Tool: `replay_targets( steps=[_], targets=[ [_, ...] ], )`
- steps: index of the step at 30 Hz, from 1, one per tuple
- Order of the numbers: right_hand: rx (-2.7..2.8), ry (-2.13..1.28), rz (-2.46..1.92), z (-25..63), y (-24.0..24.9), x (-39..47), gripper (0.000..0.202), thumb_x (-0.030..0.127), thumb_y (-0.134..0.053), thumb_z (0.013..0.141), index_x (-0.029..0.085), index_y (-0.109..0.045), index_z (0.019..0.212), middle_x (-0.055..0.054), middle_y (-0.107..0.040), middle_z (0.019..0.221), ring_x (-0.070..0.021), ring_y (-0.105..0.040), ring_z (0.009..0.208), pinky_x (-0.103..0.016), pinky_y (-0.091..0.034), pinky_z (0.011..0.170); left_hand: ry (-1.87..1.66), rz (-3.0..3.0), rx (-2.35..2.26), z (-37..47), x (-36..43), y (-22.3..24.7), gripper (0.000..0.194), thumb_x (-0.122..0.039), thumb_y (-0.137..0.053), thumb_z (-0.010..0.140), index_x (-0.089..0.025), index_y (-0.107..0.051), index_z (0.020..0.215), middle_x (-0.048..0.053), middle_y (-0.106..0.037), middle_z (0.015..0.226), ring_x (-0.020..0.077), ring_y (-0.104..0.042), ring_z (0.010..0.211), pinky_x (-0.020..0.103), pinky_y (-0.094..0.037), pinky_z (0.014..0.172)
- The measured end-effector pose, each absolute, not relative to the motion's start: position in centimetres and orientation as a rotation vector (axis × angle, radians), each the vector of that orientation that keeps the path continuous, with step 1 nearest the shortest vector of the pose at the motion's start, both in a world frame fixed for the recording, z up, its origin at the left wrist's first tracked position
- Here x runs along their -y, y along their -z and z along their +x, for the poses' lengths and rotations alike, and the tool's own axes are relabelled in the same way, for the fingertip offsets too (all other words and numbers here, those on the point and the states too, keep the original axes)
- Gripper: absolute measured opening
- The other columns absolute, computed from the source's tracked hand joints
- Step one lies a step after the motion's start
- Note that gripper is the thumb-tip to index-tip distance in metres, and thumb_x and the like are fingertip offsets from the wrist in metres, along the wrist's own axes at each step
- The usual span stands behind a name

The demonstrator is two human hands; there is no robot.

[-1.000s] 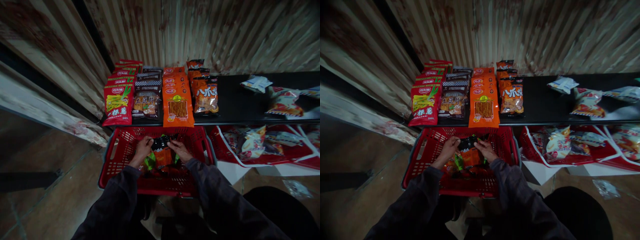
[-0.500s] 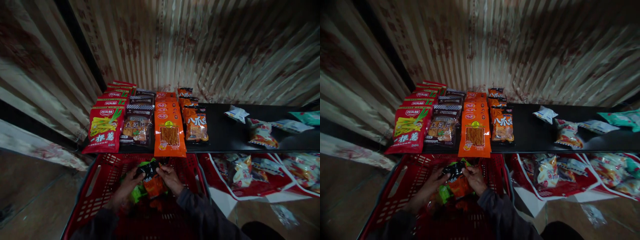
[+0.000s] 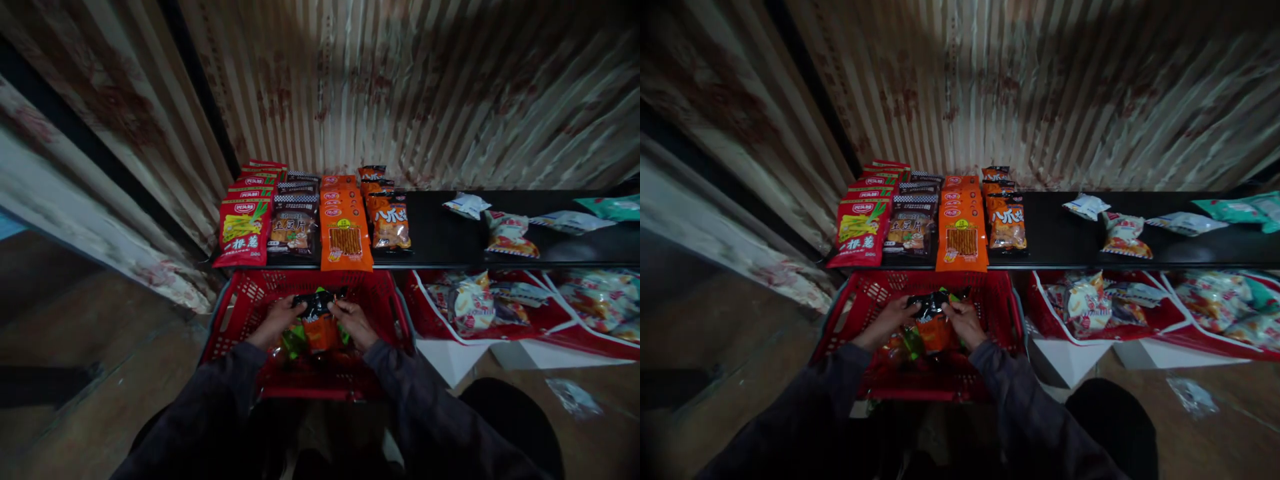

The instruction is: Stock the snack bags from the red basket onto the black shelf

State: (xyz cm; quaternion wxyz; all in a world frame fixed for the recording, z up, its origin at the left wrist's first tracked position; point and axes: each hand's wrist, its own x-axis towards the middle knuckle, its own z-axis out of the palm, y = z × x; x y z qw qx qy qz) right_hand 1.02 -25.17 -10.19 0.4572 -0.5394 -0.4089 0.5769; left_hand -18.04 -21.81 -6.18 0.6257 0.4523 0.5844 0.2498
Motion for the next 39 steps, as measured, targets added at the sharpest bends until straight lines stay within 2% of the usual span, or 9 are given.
replay_targets(
  steps=[4,9,14,17,20,25,31,35,39],
  targets=[
    [0.955,-1.423,-1.327,1.5,7.6,25.6,0.048,0.064,-0.075,0.063,0.019,-0.075,0.078,-0.001,-0.075,0.077,-0.0189,-0.065,0.072,-0.031,-0.051,0.071,-0.753,1.015,-1.251,-17.3,22.1,5.4,0.046,-0.052,-0.079,0.067,-0.014,-0.069,0.092,0.007,-0.075,0.093,0.0192,-0.068,0.081,0.027,-0.051,0.068],
    [0.894,-1.41,-1.334,2.0,5.8,25.2,0.05,0.066,-0.079,0.055,0.017,-0.07,0.064,-0.001,-0.068,0.062,-0.0156,-0.059,0.058,-0.027,-0.045,0.058,-0.85,0.986,-1.143,-16.6,22.4,4.3,0.059,-0.063,-0.08,0.059,-0.015,-0.072,0.092,0.008,-0.076,0.097,0.0247,-0.067,0.096,0.035,-0.049,0.089],
    [0.882,-1.364,-1.296,3.0,4.0,25.0,0.049,0.064,-0.08,0.056,0.018,-0.063,0.057,0.002,-0.061,0.054,-0.0128,-0.051,0.051,-0.026,-0.038,0.051,-0.778,0.988,-0.902,-15.9,23.5,2.7,0.054,-0.048,-0.088,0.059,-0.018,-0.073,0.101,0.009,-0.075,0.106,0.0286,-0.063,0.112,0.04,-0.041,0.104],
    [0.882,-1.319,-1.298,3.4,2.5,24.7,0.05,0.064,-0.081,0.055,0.019,-0.06,0.054,0.004,-0.057,0.051,-0.0111,-0.047,0.049,-0.025,-0.034,0.048,-0.782,0.937,-0.856,-15.3,24.4,2.1,0.053,-0.039,-0.09,0.058,-0.017,-0.071,0.102,0.01,-0.074,0.108,0.0277,-0.064,0.11,0.041,-0.042,0.103],
    [0.909,-1.332,-1.25,3.6,0.7,24.7,0.048,0.064,-0.08,0.056,0.018,-0.064,0.06,0.002,-0.062,0.057,-0.0128,-0.052,0.054,-0.025,-0.038,0.052,-0.889,0.897,-0.898,-14.7,25.0,1.2,0.052,-0.037,-0.09,0.058,-0.017,-0.07,0.102,0.009,-0.074,0.106,0.0255,-0.067,0.103,0.039,-0.046,0.098],
    [0.951,-1.435,-1.093,3.9,-2.1,25.9,0.043,0.056,-0.082,0.063,0.024,-0.074,0.091,0.0,-0.074,0.087,-0.0168,-0.064,0.078,-0.028,-0.05,0.069,-1.133,0.804,-0.937,-13.6,24.8,-1.9,0.047,-0.041,-0.087,0.061,-0.016,-0.071,0.097,0.006,-0.076,0.097,0.0225,-0.07,0.093,0.035,-0.051,0.09],
    [1.029,-1.579,-0.974,5.5,-2.6,26.8,0.055,0.042,-0.085,0.066,0.029,-0.068,0.116,-0.003,-0.071,0.117,-0.0209,-0.067,0.097,-0.031,-0.056,0.075,-1.293,0.611,-0.921,-11.3,23.0,-5.5,0.034,-0.033,-0.086,0.065,-0.015,-0.069,0.088,0.005,-0.075,0.085,0.0197,-0.071,0.081,0.033,-0.055,0.082],
    [0.966,-1.447,-0.944,7.0,-2.3,25.4,0.053,0.042,-0.084,0.066,0.028,-0.069,0.115,-0.002,-0.071,0.12,-0.0212,-0.067,0.101,-0.032,-0.055,0.081,-1.301,0.586,-0.872,-9.0,21.6,-6.9,0.029,-0.028,-0.083,0.071,-0.015,-0.069,0.092,0.006,-0.076,0.091,0.0196,-0.071,0.083,0.033,-0.056,0.082],
    [0.875,-1.361,-0.918,9.2,-2.3,23.7,0.05,0.04,-0.084,0.067,0.028,-0.068,0.113,-0.001,-0.075,0.109,-0.0194,-0.069,0.093,-0.032,-0.056,0.081,-1.239,0.644,-0.823,-6.5,20.3,-8.1,0.027,-0.025,-0.078,0.075,-0.015,-0.068,0.098,0.008,-0.075,0.099,0.0205,-0.072,0.089,0.034,-0.056,0.086]
  ],
)
